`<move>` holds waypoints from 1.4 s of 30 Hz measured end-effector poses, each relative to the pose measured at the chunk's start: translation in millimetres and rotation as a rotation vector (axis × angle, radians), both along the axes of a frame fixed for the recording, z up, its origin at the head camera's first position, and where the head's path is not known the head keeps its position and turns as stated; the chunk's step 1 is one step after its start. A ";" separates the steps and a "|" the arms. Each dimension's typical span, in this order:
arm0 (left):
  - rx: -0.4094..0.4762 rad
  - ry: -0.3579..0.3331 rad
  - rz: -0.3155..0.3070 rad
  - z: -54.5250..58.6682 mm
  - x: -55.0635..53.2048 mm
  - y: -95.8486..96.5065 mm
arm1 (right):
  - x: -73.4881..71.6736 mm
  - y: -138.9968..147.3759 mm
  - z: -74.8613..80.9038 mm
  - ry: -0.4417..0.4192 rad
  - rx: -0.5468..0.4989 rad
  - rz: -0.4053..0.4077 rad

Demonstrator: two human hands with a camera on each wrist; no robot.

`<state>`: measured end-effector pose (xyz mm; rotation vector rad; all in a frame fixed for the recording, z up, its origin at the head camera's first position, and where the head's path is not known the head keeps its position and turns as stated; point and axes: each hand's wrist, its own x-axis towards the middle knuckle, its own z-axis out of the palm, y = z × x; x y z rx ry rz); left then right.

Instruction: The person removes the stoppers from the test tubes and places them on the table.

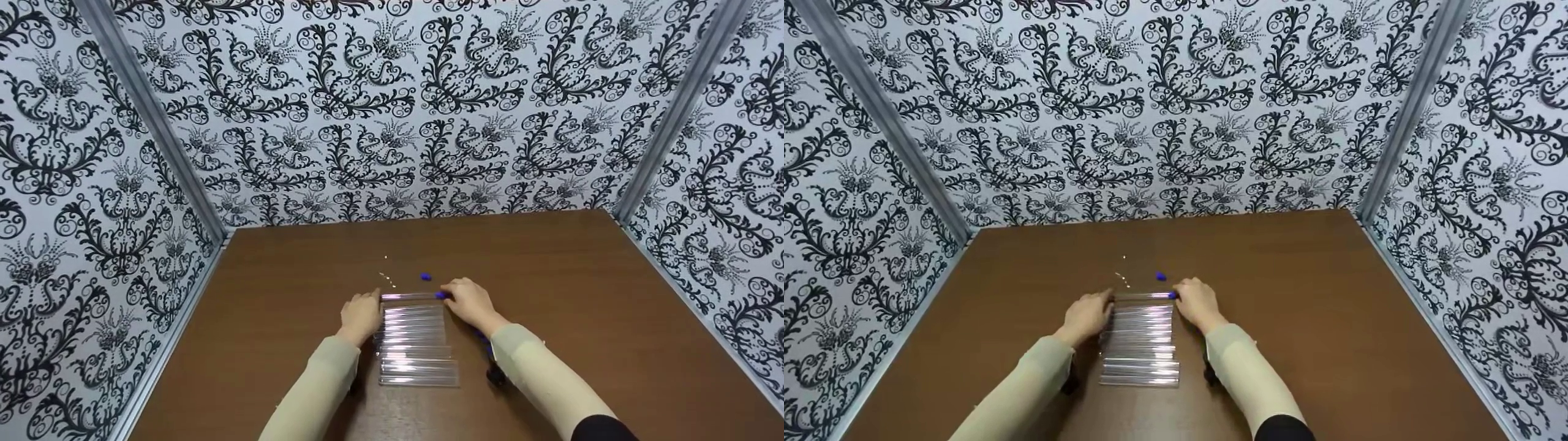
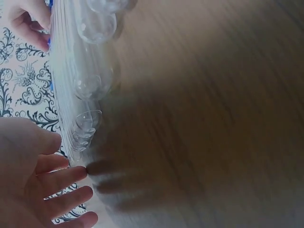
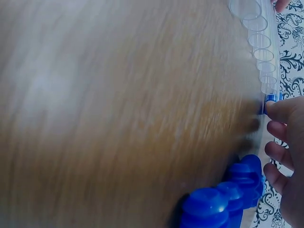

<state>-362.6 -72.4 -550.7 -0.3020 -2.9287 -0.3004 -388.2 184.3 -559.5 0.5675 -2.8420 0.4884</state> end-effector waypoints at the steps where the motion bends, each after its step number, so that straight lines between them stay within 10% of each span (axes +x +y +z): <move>1: 0.001 -0.003 -0.001 -0.1 0.1 0.2 | 0.1 -0.4 -0.3 0.004 -0.002 0.001; 15: 0.041 -0.024 -0.041 1.7 -1.1 0.2 | 0.4 -5.4 -1.4 0.074 -0.022 -0.033; 42: 0.054 0.325 -0.065 36.1 5.9 -5.5 | 19.5 -0.2 46.9 0.152 -0.093 0.027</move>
